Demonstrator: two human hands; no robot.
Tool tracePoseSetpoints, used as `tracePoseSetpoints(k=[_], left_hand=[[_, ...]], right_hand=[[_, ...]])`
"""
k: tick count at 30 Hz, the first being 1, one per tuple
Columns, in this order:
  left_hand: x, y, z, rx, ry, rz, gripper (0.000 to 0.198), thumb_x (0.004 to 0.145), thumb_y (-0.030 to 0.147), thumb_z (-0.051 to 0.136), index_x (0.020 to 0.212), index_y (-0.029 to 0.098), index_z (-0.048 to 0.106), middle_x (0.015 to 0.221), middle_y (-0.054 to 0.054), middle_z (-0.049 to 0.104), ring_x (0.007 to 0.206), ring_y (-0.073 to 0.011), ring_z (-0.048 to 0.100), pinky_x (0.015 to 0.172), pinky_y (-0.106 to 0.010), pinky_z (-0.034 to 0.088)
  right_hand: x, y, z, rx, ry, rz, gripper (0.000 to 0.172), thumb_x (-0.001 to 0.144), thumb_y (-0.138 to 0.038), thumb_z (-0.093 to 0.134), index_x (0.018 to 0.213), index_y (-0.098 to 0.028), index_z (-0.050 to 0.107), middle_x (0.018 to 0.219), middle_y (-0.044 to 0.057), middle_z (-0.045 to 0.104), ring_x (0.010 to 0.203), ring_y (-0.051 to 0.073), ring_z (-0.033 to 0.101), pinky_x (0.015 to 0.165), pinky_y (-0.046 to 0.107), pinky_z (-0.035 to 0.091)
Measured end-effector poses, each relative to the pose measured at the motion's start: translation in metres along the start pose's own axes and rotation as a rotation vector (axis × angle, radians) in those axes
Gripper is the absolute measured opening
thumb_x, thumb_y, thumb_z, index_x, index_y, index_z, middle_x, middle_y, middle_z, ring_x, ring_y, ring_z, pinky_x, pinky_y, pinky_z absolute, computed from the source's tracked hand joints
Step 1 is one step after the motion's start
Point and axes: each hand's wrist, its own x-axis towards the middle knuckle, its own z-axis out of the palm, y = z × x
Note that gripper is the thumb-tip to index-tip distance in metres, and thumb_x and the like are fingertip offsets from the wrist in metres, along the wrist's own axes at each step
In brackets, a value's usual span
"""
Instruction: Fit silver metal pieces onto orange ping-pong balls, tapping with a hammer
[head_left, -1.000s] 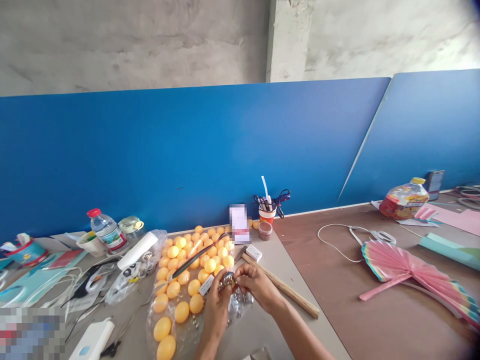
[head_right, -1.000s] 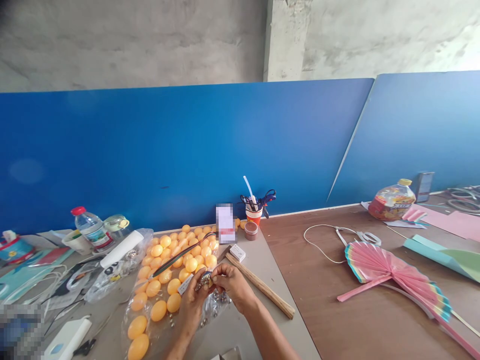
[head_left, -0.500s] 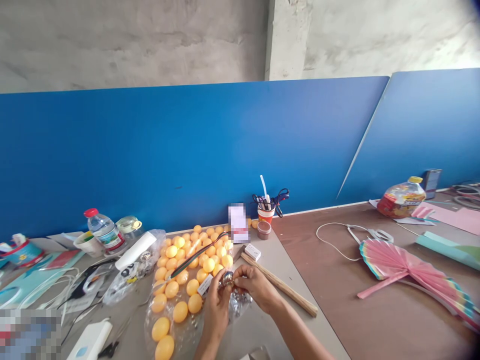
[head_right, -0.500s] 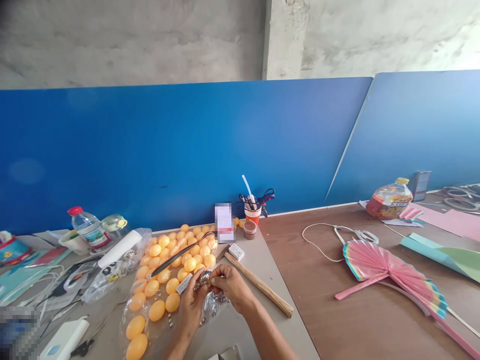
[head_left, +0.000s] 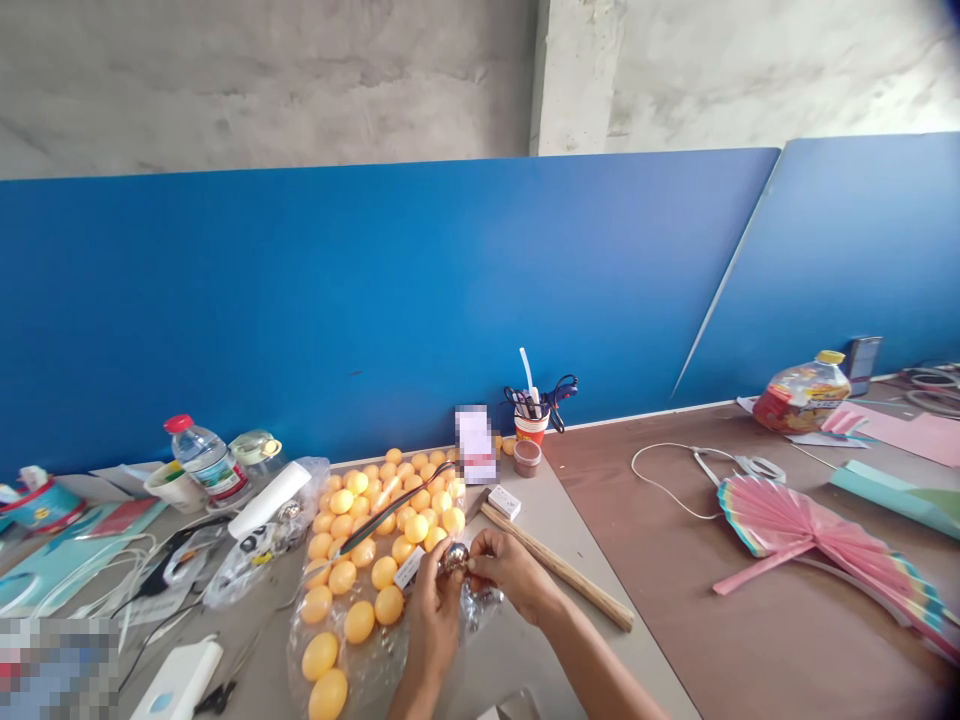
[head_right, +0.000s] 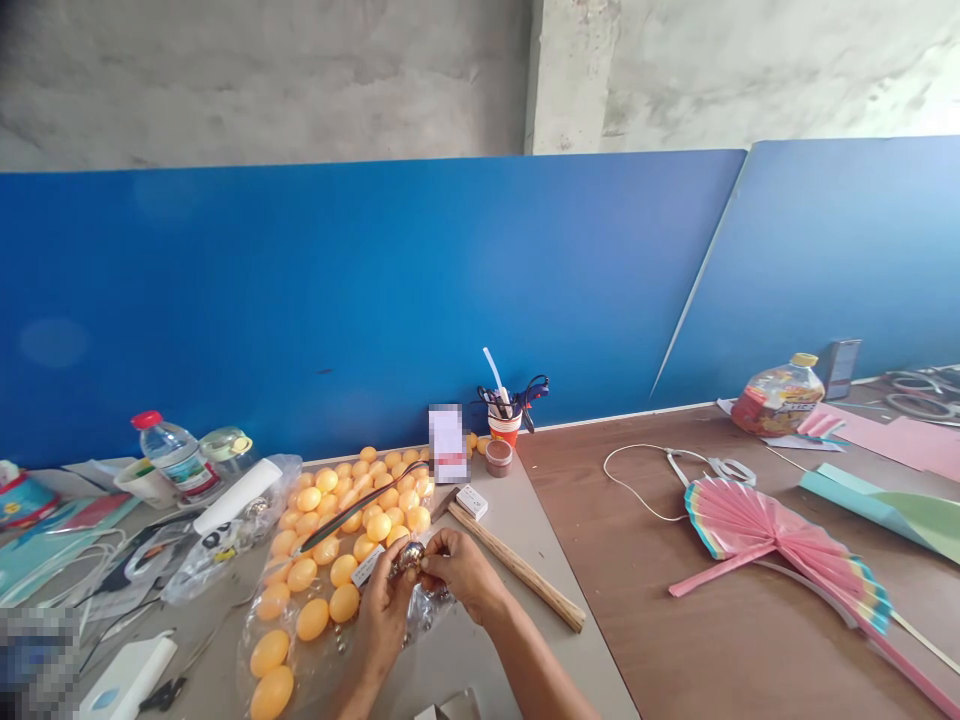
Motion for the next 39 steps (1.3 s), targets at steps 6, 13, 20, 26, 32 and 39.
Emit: tracePoseSetpoints(k=[6,13,20,26,32,39], left_hand=[[0.0,0.0,0.0,0.052,0.011,0.059,0.038,0.086,0.043,0.062,0.117,0.021,0.067,0.131,-0.015,0.066,0.125,-0.0315,0.058,0.108,-0.047,0.044],[0.0,0.0,0.0,0.077,0.025,0.093,0.038,0.084,0.045,0.065,0.113,0.022,0.069,0.123,-0.014,0.069,0.121,-0.0328,0.061,0.106,-0.048,0.046],[0.0,-0.001,0.001,0.069,0.029,0.08,0.041,0.082,0.049,0.067,0.112,0.021,0.07,0.12,-0.015,0.07,0.119,-0.0339,0.062,0.104,-0.049,0.047],[0.002,0.004,0.0,-0.19,0.012,-0.105,0.051,0.079,0.055,0.07,0.115,0.02,0.065,0.125,-0.016,0.068,0.11,-0.0335,0.068,0.097,-0.047,0.053],[0.005,0.01,-0.001,-0.422,0.034,-0.229,0.052,0.068,0.05,0.082,0.106,0.019,0.063,0.11,-0.011,0.071,0.08,-0.025,0.074,0.08,-0.04,0.06],[0.004,0.017,0.002,-0.58,0.051,-0.279,0.047,0.067,0.044,0.085,0.101,0.02,0.063,0.098,-0.005,0.07,0.074,-0.0203,0.072,0.075,-0.035,0.058]], right_hand=[[0.0,0.002,0.0,0.066,-0.041,0.017,0.033,0.06,-0.039,0.078,0.065,-0.019,0.052,0.055,-0.002,0.058,0.052,0.011,0.051,0.061,0.028,0.04],[0.003,0.005,-0.003,0.062,-0.046,0.046,0.035,0.058,-0.04,0.079,0.065,-0.019,0.052,0.056,-0.002,0.058,0.052,0.012,0.052,0.061,0.029,0.041],[0.004,0.008,0.003,-0.038,0.052,-0.007,0.028,0.063,-0.033,0.072,0.065,-0.02,0.048,0.052,-0.003,0.055,0.05,0.012,0.051,0.056,0.026,0.037],[0.005,-0.004,-0.009,-0.027,-0.033,-0.046,0.013,0.067,-0.028,0.063,0.071,-0.019,0.054,0.056,-0.004,0.052,0.049,0.01,0.045,0.056,0.026,0.036],[0.004,0.0,-0.02,-0.87,0.08,-0.102,0.018,0.066,-0.008,0.061,0.08,-0.017,0.065,0.077,0.005,0.064,0.07,0.019,0.059,0.064,0.029,0.038],[-0.001,0.005,-0.007,-1.325,0.109,-0.063,0.024,0.082,-0.008,0.048,0.087,-0.017,0.069,0.099,0.011,0.071,0.08,0.021,0.067,0.064,0.028,0.036]])
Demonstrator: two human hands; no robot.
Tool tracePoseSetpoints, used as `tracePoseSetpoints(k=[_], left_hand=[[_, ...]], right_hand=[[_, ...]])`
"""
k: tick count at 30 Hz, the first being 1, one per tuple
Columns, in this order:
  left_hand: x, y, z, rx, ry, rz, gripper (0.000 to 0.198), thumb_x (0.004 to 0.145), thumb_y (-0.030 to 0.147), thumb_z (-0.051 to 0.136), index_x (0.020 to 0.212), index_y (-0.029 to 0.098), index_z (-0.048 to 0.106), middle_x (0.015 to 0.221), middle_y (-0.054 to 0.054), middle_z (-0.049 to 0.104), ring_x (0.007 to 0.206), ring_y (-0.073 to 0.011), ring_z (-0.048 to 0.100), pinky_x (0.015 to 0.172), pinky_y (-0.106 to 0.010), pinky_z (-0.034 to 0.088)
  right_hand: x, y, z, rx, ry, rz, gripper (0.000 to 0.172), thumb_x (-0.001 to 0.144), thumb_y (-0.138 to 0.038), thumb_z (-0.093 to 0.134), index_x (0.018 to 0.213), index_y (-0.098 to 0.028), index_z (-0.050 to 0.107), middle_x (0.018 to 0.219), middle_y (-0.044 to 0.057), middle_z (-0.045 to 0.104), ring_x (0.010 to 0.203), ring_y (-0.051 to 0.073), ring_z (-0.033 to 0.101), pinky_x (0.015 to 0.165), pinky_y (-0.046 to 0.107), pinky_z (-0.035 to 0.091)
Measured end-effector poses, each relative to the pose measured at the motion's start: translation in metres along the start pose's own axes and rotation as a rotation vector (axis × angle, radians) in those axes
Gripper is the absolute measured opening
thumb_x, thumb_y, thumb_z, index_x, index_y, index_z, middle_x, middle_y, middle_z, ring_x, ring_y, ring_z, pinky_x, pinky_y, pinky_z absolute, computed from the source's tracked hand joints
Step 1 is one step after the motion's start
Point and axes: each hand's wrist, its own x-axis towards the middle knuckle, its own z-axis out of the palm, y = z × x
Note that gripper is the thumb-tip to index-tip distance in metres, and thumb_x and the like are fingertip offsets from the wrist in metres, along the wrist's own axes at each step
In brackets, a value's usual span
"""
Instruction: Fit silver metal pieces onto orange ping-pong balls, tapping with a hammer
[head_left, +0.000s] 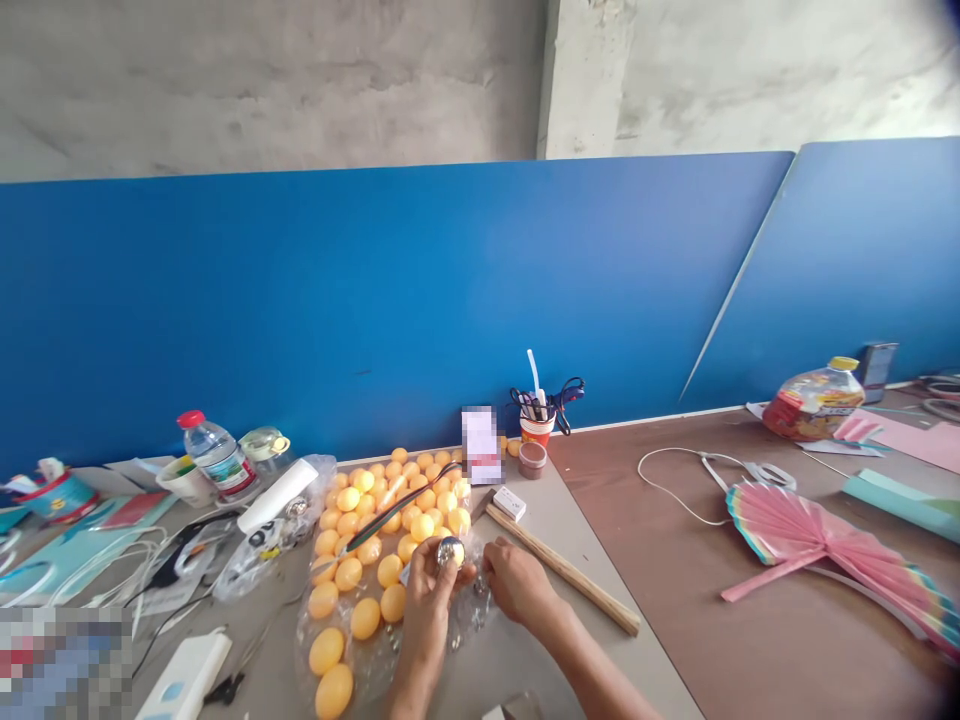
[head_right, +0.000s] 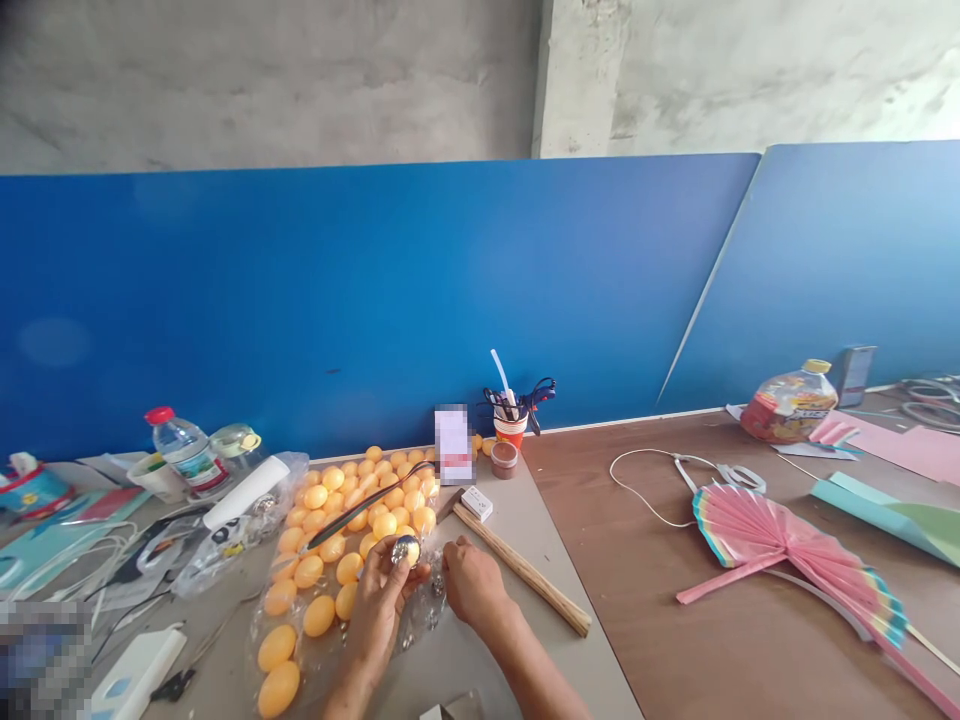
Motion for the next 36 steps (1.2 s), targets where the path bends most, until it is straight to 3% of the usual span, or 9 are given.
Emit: tracePoseSetpoints(k=[3,8,12,17,23,28,33,36], left_hand=[[0.0,-0.001,-0.001,-0.039,0.006,-0.03,0.052,0.068,0.041,0.085,0.111,0.022,0.062,0.101,-0.005,0.07,0.075,-0.0192,0.072,0.076,-0.035,0.058],[0.002,-0.001,-0.002,-0.15,0.0,-0.068,0.064,0.068,0.036,0.087,0.124,0.025,0.06,0.102,-0.004,0.069,0.079,-0.019,0.072,0.082,-0.036,0.058],[0.003,-0.002,-0.002,-0.204,-0.024,-0.075,0.068,0.065,0.033,0.088,0.126,0.026,0.06,0.103,-0.004,0.069,0.085,-0.0226,0.073,0.086,-0.04,0.058],[0.003,-0.006,-0.004,-0.17,-0.017,-0.063,0.064,0.067,0.034,0.087,0.125,0.026,0.06,0.106,-0.005,0.069,0.084,-0.0226,0.073,0.085,-0.04,0.058],[0.004,-0.006,-0.006,-0.028,0.011,-0.029,0.063,0.062,0.04,0.089,0.118,0.023,0.064,0.107,-0.007,0.068,0.08,-0.0209,0.071,0.083,-0.039,0.057],[0.003,-0.003,-0.004,0.035,-0.025,0.001,0.058,0.064,0.041,0.087,0.114,0.023,0.063,0.101,-0.006,0.067,0.082,-0.0211,0.07,0.082,-0.038,0.056],[0.006,-0.009,-0.011,0.162,-0.037,0.065,0.05,0.069,0.043,0.082,0.109,0.021,0.061,0.098,-0.006,0.069,0.081,-0.0214,0.069,0.08,-0.036,0.055],[0.007,-0.012,-0.013,0.197,-0.044,0.098,0.049,0.071,0.044,0.08,0.11,0.021,0.06,0.104,-0.007,0.068,0.091,-0.0236,0.068,0.084,-0.037,0.055]], right_hand=[[0.002,0.001,-0.003,0.054,0.026,0.002,0.023,0.08,-0.007,0.049,0.083,-0.016,0.069,0.094,0.011,0.072,0.081,0.021,0.067,0.064,0.027,0.035],[-0.002,0.0,-0.011,0.14,0.039,-0.058,0.026,0.076,-0.008,0.055,0.096,-0.017,0.069,0.095,0.008,0.073,0.087,0.021,0.066,0.068,0.026,0.037],[-0.007,-0.007,-0.011,-0.024,-0.079,-0.104,0.028,0.075,-0.011,0.057,0.099,-0.018,0.07,0.104,0.01,0.071,0.083,0.022,0.067,0.065,0.027,0.037],[-0.007,-0.011,-0.004,-0.139,-0.075,-0.094,0.024,0.08,-0.011,0.053,0.096,-0.016,0.071,0.105,0.013,0.071,0.079,0.023,0.069,0.064,0.029,0.038],[-0.002,-0.006,-0.011,0.187,0.028,-0.093,0.024,0.078,-0.007,0.052,0.085,-0.016,0.073,0.092,0.01,0.074,0.084,0.021,0.068,0.072,0.026,0.042],[0.002,-0.001,-0.016,0.417,0.069,-0.06,0.028,0.076,-0.004,0.048,0.083,-0.016,0.072,0.083,0.006,0.075,0.078,0.018,0.067,0.069,0.024,0.043],[-0.006,-0.008,-0.012,0.089,-0.069,-0.084,0.025,0.072,-0.011,0.06,0.092,-0.017,0.073,0.1,0.011,0.074,0.088,0.026,0.068,0.071,0.029,0.044],[-0.01,-0.014,-0.008,-0.086,-0.095,-0.077,0.025,0.079,-0.012,0.055,0.097,-0.016,0.073,0.107,0.016,0.072,0.087,0.027,0.07,0.071,0.03,0.045]])
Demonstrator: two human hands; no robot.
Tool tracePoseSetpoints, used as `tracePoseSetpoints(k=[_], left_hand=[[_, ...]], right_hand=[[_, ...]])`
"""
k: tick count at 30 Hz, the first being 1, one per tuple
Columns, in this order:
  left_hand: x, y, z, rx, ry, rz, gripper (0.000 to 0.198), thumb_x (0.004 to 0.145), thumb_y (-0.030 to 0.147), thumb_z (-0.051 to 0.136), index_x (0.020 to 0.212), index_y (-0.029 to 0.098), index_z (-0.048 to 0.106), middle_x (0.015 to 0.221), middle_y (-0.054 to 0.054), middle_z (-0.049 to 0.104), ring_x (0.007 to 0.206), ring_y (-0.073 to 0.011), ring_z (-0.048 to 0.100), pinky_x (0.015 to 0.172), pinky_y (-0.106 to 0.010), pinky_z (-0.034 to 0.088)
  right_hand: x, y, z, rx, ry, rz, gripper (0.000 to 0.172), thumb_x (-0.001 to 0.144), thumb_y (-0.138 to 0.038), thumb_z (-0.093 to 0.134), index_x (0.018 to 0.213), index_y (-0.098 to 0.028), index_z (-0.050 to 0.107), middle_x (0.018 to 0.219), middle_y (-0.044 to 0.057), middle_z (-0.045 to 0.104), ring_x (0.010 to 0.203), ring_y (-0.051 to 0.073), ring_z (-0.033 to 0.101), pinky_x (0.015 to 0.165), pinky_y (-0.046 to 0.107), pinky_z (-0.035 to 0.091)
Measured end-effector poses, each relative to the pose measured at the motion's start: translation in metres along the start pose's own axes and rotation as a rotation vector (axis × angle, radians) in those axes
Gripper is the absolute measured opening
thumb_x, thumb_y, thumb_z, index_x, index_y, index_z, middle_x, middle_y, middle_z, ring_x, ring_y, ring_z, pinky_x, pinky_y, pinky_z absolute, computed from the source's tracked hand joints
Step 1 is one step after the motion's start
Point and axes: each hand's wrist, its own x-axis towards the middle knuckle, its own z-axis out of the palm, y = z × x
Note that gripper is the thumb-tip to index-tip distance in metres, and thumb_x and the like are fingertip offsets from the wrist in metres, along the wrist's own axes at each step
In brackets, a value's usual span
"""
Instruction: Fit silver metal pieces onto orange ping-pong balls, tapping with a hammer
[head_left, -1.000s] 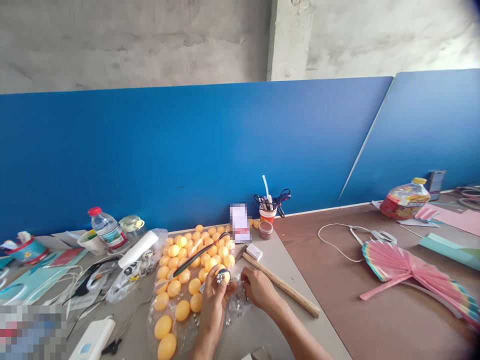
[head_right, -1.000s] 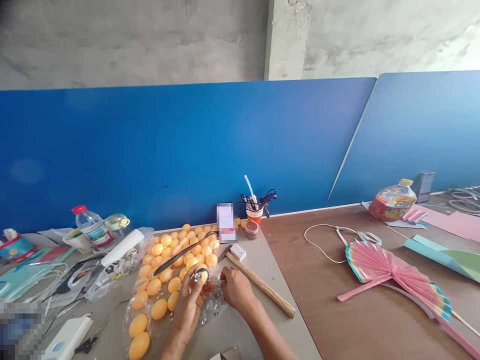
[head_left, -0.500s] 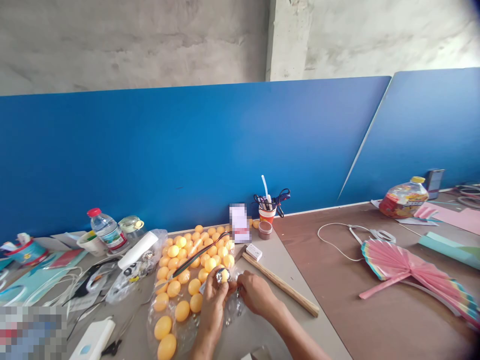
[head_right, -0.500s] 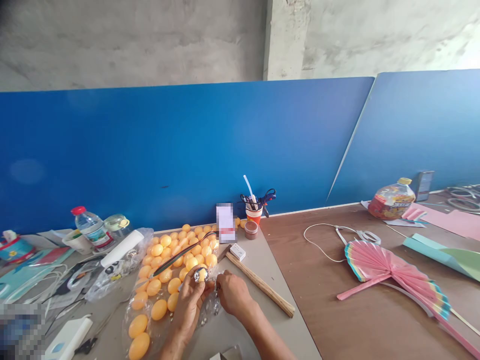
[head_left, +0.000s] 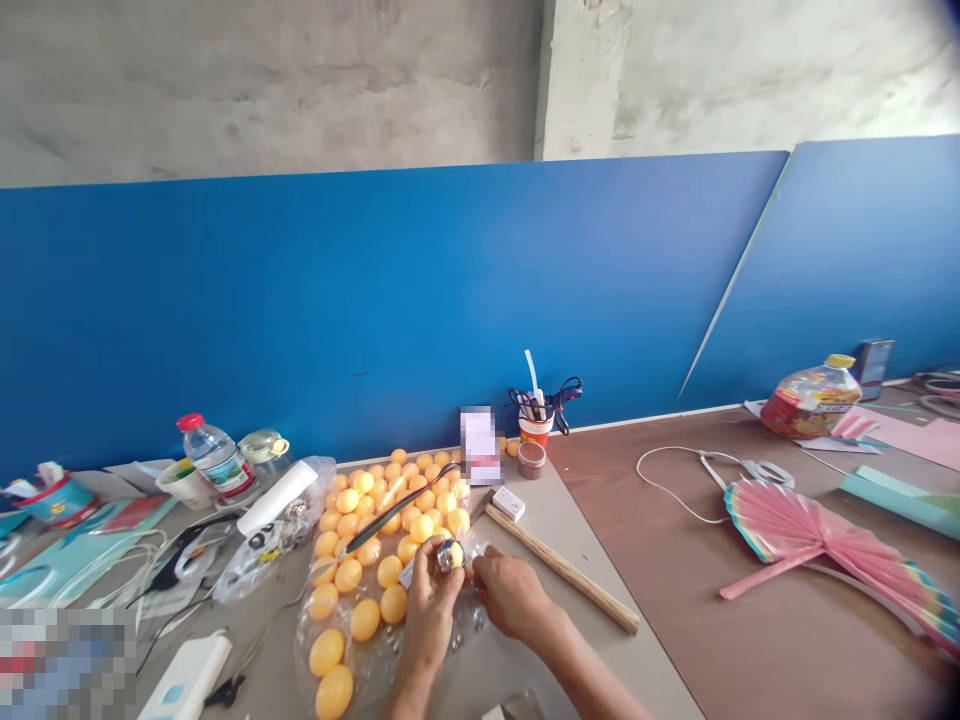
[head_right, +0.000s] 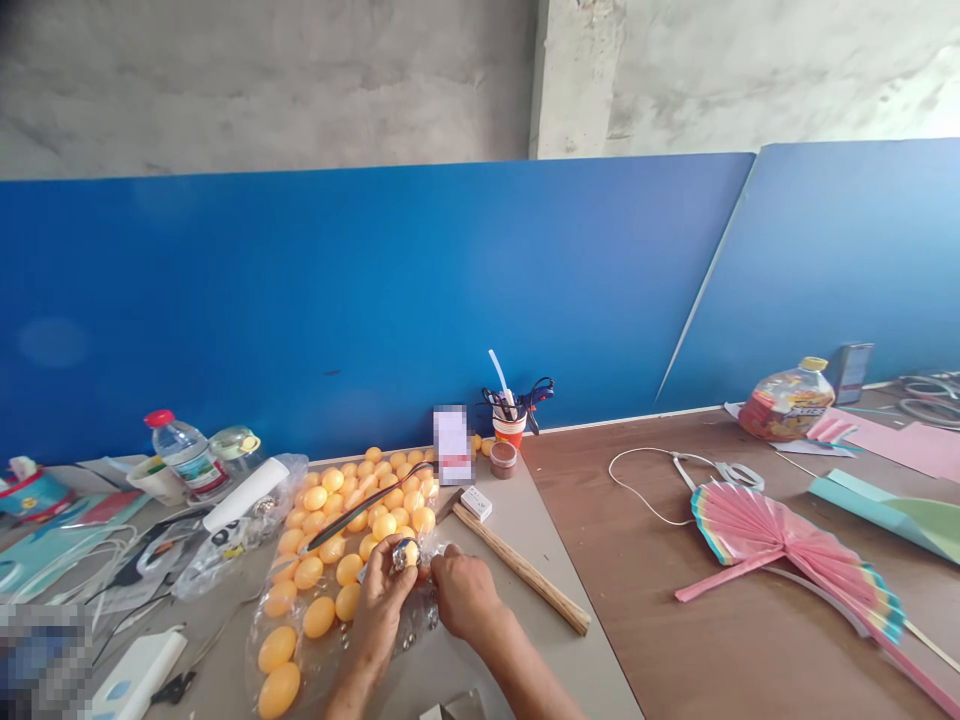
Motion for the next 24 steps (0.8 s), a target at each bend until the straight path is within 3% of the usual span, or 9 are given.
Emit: tracePoseSetpoints(k=[4,7,10,13,17,21,24], left_hand=[[0.0,0.004,0.002,0.023,0.02,0.003,0.05,0.069,0.045,0.081,0.108,0.021,0.061,0.103,-0.008,0.068,0.093,-0.024,0.067,0.082,-0.035,0.055],[-0.002,0.009,0.005,-0.002,0.042,-0.012,0.053,0.065,0.046,0.084,0.106,0.021,0.062,0.1,-0.007,0.068,0.087,-0.0227,0.066,0.075,-0.033,0.057],[-0.003,0.012,0.008,-0.032,0.053,-0.039,0.055,0.062,0.046,0.086,0.104,0.02,0.063,0.095,-0.006,0.068,0.077,-0.0198,0.066,0.072,-0.033,0.057],[-0.005,0.014,0.01,-0.05,0.051,-0.036,0.055,0.062,0.045,0.086,0.105,0.019,0.064,0.091,-0.006,0.068,0.072,-0.018,0.066,0.071,-0.032,0.056],[-0.005,0.017,0.012,-0.097,0.049,-0.035,0.055,0.06,0.045,0.088,0.102,0.02,0.065,0.09,-0.005,0.067,0.07,-0.0173,0.065,0.07,-0.032,0.057],[-0.005,0.021,0.014,-0.184,0.002,-0.076,0.055,0.057,0.042,0.09,0.102,0.021,0.066,0.096,-0.006,0.068,0.082,-0.0206,0.066,0.081,-0.039,0.057],[-0.006,0.025,0.016,-0.238,-0.037,-0.092,0.052,0.058,0.039,0.09,0.101,0.022,0.066,0.098,-0.006,0.069,0.09,-0.0226,0.067,0.088,-0.041,0.055]], right_hand=[[0.003,0.002,0.002,0.07,0.044,-0.008,0.024,0.082,-0.009,0.05,0.089,-0.017,0.072,0.101,0.013,0.072,0.087,0.023,0.069,0.073,0.028,0.045],[0.008,0.009,0.0,0.284,0.161,-0.011,0.018,0.075,-0.005,0.053,0.077,-0.016,0.067,0.092,0.01,0.071,0.084,0.02,0.067,0.072,0.026,0.044],[0.011,0.013,-0.004,0.56,0.248,0.055,0.013,0.071,-0.007,0.053,0.071,-0.018,0.059,0.07,0.004,0.065,0.066,0.017,0.063,0.062,0.026,0.042],[0.012,0.014,-0.008,0.843,0.226,0.104,0.009,0.071,-0.013,0.054,0.067,-0.021,0.052,0.051,-0.004,0.051,0.047,0.013,0.05,0.051,0.026,0.036],[0.012,0.013,-0.009,1.236,0.186,0.04,0.013,0.069,-0.025,0.062,0.067,-0.021,0.05,0.053,-0.007,0.046,0.044,0.008,0.035,0.048,0.025,0.028],[0.012,0.012,-0.008,1.516,0.107,-0.031,0.029,0.065,-0.038,0.075,0.068,-0.018,0.054,0.053,-0.009,0.04,0.044,0.005,0.03,0.049,0.024,0.023],[0.01,0.011,-0.009,1.625,0.01,-0.035,0.034,0.061,-0.041,0.081,0.07,-0.016,0.06,0.055,-0.007,0.048,0.044,0.004,0.033,0.049,0.024,0.021]])
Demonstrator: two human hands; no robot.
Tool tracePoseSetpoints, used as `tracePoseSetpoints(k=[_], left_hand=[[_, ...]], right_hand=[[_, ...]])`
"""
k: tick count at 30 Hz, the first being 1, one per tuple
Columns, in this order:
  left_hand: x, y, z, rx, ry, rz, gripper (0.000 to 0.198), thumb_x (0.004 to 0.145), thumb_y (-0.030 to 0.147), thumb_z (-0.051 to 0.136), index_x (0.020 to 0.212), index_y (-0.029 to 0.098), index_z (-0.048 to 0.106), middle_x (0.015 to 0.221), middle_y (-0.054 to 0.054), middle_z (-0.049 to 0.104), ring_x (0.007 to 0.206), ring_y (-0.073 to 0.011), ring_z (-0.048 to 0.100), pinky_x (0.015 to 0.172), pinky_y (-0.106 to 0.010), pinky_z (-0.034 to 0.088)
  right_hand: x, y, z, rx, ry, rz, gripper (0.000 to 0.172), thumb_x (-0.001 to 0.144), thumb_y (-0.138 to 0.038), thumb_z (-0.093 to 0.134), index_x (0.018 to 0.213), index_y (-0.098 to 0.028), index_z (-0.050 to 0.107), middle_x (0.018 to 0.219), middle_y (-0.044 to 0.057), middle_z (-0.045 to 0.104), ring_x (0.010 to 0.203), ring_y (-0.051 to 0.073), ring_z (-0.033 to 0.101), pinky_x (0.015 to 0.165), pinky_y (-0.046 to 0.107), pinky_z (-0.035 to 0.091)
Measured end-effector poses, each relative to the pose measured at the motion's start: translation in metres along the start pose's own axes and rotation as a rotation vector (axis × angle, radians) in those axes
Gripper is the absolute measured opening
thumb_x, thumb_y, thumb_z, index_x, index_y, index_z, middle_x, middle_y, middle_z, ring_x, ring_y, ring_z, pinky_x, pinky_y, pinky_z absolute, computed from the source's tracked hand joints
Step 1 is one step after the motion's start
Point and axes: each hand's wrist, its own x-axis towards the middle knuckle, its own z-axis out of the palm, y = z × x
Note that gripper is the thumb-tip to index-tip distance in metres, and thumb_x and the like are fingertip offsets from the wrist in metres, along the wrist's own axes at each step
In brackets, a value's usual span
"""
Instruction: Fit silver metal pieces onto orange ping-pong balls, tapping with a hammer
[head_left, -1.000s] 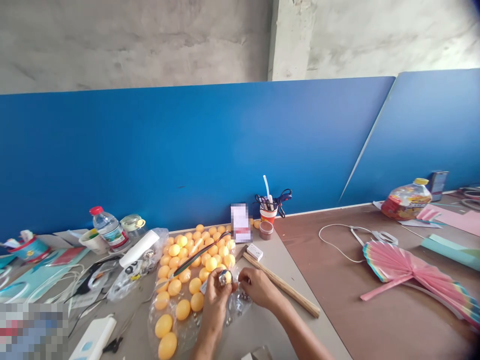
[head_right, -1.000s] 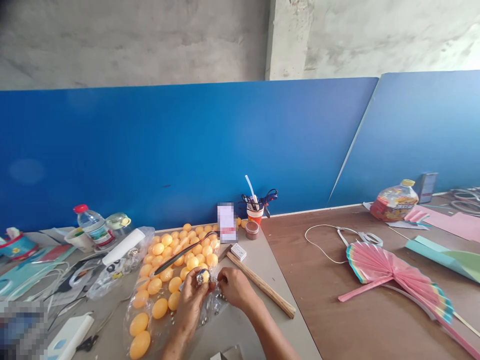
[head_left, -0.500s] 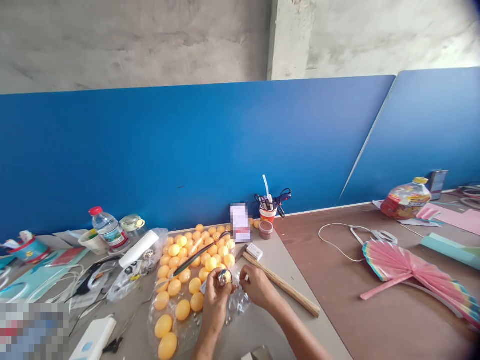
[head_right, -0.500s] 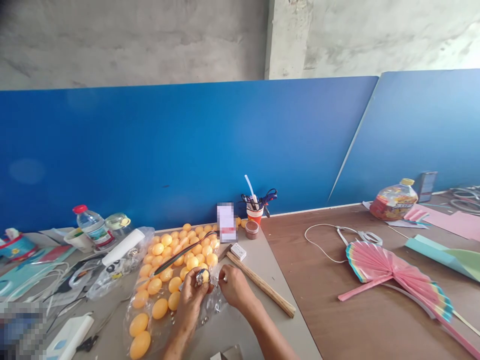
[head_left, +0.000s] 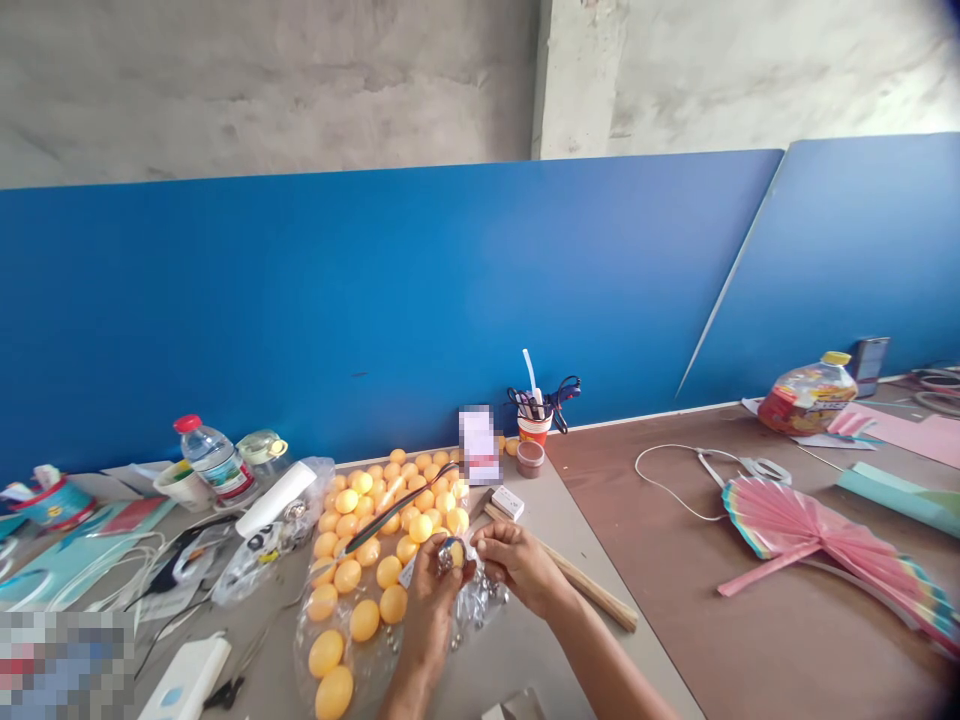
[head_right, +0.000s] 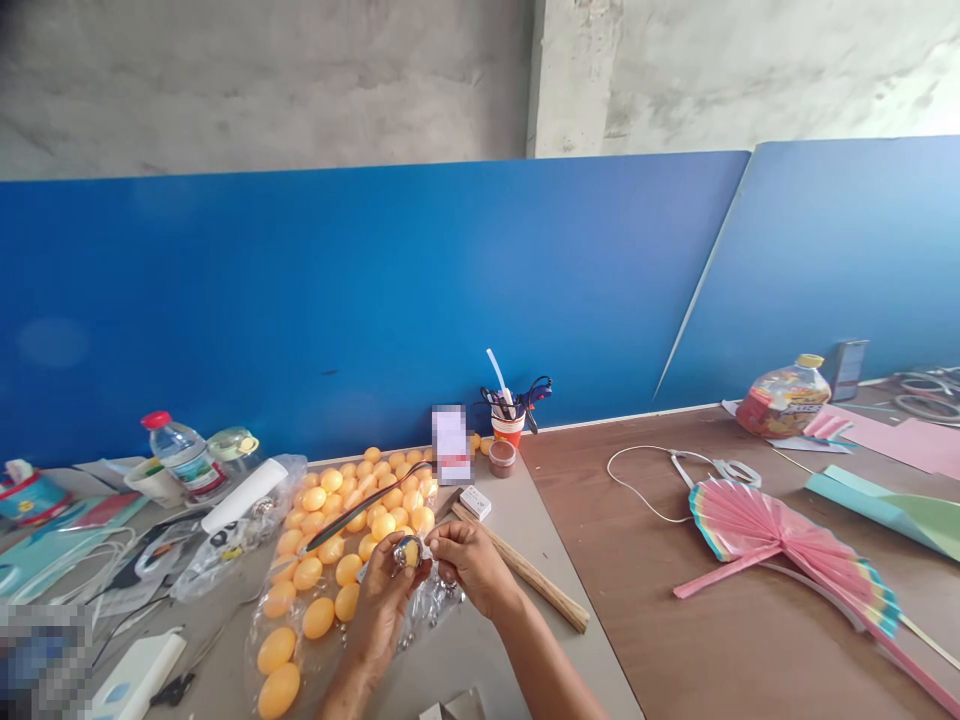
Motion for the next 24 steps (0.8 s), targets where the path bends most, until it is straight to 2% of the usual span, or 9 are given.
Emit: tracePoseSetpoints(k=[3,6,10,15,19,24], left_hand=[[-0.002,0.003,0.003,-0.052,-0.028,-0.018,0.048,0.061,0.038,0.09,0.1,0.022,0.067,0.097,-0.005,0.07,0.089,-0.0219,0.068,0.087,-0.039,0.055],[-0.003,0.003,0.003,-0.091,-0.037,-0.033,0.043,0.066,0.039,0.087,0.101,0.021,0.067,0.096,-0.005,0.07,0.088,-0.0205,0.068,0.086,-0.037,0.055],[-0.002,-0.002,-0.001,-0.1,-0.02,-0.04,0.041,0.068,0.039,0.086,0.102,0.022,0.069,0.097,-0.005,0.071,0.086,-0.0189,0.068,0.085,-0.035,0.055],[-0.003,-0.003,-0.001,-0.052,-0.02,-0.054,0.043,0.067,0.043,0.086,0.101,0.021,0.071,0.097,-0.007,0.072,0.087,-0.0206,0.068,0.082,-0.035,0.056],[-0.003,-0.005,-0.001,-0.027,-0.024,-0.05,0.043,0.067,0.044,0.086,0.101,0.021,0.072,0.101,-0.008,0.072,0.089,-0.0225,0.069,0.082,-0.037,0.057],[-0.001,-0.011,-0.009,0.026,-0.067,-0.039,0.044,0.071,0.045,0.083,0.107,0.023,0.071,0.112,-0.01,0.07,0.098,-0.0261,0.069,0.091,-0.042,0.055]], right_hand=[[-0.002,-0.002,0.001,0.047,-0.041,0.033,0.033,0.059,-0.037,0.082,0.073,-0.014,0.064,0.062,-0.002,0.059,0.045,0.004,0.039,0.05,0.024,0.024],[-0.002,0.0,0.001,0.046,-0.057,0.037,0.032,0.058,-0.033,0.081,0.078,-0.014,0.065,0.064,-0.002,0.062,0.045,0.005,0.039,0.05,0.023,0.025],[0.0,0.005,0.0,0.005,-0.039,0.025,0.028,0.059,-0.032,0.078,0.073,-0.017,0.059,0.061,-0.003,0.06,0.044,0.005,0.038,0.05,0.024,0.023],[0.0,0.006,0.002,-0.093,0.02,-0.03,0.02,0.061,-0.03,0.073,0.07,-0.017,0.061,0.051,-0.007,0.047,0.048,0.007,0.034,0.053,0.026,0.023],[-0.002,0.005,0.003,-0.122,0.013,-0.015,0.023,0.06,-0.033,0.075,0.069,-0.016,0.061,0.054,-0.006,0.051,0.05,0.007,0.034,0.055,0.026,0.023],[-0.002,0.005,0.002,-0.101,0.005,0.011,0.026,0.059,-0.034,0.077,0.068,-0.017,0.059,0.054,-0.006,0.051,0.048,0.006,0.036,0.054,0.025,0.026]])
